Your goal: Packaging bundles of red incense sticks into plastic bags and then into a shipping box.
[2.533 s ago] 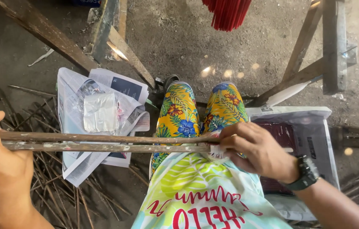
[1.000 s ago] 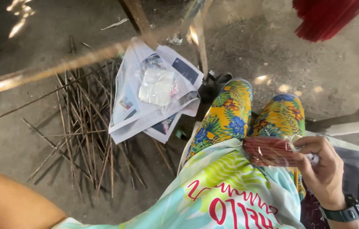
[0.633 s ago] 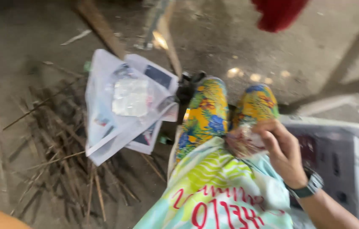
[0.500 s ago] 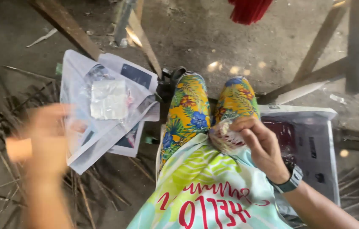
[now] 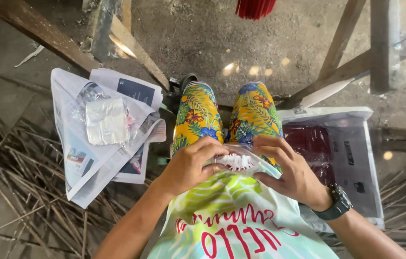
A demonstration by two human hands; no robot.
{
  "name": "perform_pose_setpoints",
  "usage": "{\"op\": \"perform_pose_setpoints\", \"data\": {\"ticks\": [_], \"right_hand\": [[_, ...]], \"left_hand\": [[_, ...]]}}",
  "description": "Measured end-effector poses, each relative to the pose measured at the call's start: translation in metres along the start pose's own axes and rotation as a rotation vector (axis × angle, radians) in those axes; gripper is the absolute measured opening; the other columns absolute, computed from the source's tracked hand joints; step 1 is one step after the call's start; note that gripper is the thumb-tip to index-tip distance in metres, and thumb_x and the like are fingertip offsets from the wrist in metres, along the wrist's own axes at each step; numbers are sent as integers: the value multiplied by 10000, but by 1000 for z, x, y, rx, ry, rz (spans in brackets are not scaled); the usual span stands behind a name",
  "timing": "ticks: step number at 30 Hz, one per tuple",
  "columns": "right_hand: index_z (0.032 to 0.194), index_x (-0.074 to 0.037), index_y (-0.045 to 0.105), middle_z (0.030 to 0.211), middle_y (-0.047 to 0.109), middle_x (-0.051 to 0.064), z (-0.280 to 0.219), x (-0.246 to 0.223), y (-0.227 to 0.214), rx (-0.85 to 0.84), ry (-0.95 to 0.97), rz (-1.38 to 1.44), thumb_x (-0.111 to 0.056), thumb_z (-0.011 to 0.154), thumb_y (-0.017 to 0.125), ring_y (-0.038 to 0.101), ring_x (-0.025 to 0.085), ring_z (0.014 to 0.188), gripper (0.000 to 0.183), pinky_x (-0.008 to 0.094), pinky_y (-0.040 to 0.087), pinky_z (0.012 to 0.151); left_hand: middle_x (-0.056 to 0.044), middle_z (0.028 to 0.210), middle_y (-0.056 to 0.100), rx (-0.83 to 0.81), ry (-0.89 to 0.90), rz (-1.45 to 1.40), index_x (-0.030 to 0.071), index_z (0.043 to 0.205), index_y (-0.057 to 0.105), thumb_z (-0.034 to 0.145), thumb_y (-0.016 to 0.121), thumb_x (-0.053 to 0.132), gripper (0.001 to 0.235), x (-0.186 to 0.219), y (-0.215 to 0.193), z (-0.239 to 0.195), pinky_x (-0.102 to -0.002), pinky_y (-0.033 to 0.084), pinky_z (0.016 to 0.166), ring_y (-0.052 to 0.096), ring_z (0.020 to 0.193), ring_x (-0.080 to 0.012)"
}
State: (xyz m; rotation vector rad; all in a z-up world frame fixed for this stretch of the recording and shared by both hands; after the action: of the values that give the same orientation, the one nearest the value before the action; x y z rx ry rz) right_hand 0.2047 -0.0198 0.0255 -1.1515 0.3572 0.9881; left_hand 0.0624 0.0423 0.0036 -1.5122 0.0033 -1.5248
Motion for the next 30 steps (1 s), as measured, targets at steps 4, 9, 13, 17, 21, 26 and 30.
{"op": "perform_pose_setpoints", "data": {"ticks": [4,9,13,17,21,26,30], "right_hand": [[1015,8,525,855,591,137,-10,7,5,31,47,115,-75,724,621,631,274,742,318,370,514,608],[782,-32,618,769,634,109,4,-8,-8,171,31,242,-18,722,600,640,227,669,63,323,513,596],[796,39,547,780,615,171,-3,2,-27,251,97,560,-47,781,510,615,199,682,95,292,505,593],[814,25,455,832,585,246,-6,26,-15,332,111,767,-100,837,460,598,276,792,127,348,449,724],[1286,-36,271,1272,378,275,7,42,15,60,125,866,-474,658,655,349,325,1190,857,465,265,949],[780,11,646,687,618,120,-19,112,74,-40,433,740,-124,717,672,568,167,656,151,309,466,625],[642,-78,590,522,540,-5,14,86,50,112,494,840,-183,801,617,477,56,486,192,185,341,463]], "left_hand": [[-55,905,591,32,-2,-80,104,911,589,756,626,121,160,2,-5,-5,-317,531,686,629,791,-228],[-26,780,586,263,188,70,86,741,575,770,622,136,75,24,-19,-6,-244,518,525,615,607,-172],[-48,691,562,304,317,81,93,681,542,766,628,170,144,72,-38,0,-227,505,476,528,509,-123],[-53,626,506,315,418,253,79,667,504,799,590,230,218,87,-32,8,-207,443,400,476,463,-126],[-49,597,489,313,422,289,82,648,484,823,562,272,270,80,-27,25,-209,408,376,455,437,-124],[18,574,504,484,222,181,143,720,560,730,683,234,153,27,-32,46,-247,465,464,550,484,-159],[-251,1136,450,440,34,-364,21,1297,239,671,625,601,937,-14,-41,57,-530,401,866,507,1012,-362]]}}
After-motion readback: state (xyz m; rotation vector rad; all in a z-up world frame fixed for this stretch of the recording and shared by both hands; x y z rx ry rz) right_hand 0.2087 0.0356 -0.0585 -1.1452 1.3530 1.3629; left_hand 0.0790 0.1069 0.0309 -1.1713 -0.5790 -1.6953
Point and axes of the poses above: each hand's wrist, its own z-axis towards the middle knuckle, its own y-axis out of the palm, x = y × z, the point moved 7 cm from there along z, towards the middle knuckle
